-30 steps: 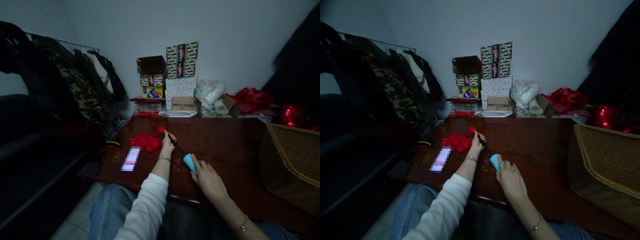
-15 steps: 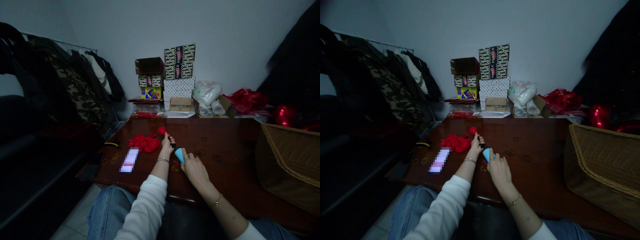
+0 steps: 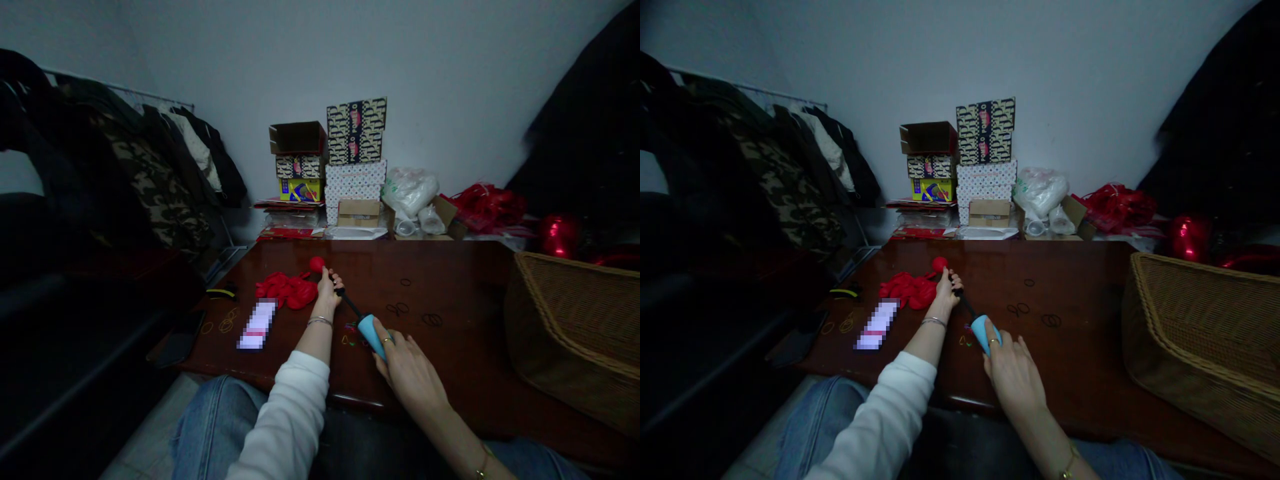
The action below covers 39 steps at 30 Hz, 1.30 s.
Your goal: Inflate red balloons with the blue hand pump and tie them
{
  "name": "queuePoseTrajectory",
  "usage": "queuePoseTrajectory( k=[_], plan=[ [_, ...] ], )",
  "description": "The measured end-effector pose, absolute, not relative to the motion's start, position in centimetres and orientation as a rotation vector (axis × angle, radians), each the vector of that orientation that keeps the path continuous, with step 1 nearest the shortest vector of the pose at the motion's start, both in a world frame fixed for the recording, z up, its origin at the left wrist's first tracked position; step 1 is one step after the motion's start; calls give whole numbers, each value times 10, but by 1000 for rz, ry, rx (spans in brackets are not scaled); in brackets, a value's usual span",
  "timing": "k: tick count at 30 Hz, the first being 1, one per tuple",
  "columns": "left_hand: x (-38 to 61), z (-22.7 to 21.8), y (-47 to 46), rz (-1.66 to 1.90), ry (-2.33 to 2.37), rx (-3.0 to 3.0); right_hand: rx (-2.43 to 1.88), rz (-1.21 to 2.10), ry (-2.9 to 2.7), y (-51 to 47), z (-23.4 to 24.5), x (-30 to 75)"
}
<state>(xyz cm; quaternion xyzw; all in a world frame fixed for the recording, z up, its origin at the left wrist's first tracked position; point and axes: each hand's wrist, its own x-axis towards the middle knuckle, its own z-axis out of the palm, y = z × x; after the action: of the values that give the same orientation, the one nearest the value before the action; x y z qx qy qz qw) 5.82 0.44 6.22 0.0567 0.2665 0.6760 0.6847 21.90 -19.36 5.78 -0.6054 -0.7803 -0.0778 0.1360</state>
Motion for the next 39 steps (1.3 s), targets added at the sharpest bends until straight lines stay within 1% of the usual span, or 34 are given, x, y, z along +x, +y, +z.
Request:
queuePoseTrajectory(
  k=[9,20,28,39],
  plan=[
    [69,64,-1,1495,564,104,-1787,-229,-2243,-187,66,215],
    [78,51,-11,1453,563,152,-1853,-292,-2295,-160,79,190],
    [75,48,-13,1452,602,148,-1818,-289,-2297,-165,73,192],
    [66,49,-11,1469,572,93,-1769,-198,-2292,-194,61,216]
  ],
)
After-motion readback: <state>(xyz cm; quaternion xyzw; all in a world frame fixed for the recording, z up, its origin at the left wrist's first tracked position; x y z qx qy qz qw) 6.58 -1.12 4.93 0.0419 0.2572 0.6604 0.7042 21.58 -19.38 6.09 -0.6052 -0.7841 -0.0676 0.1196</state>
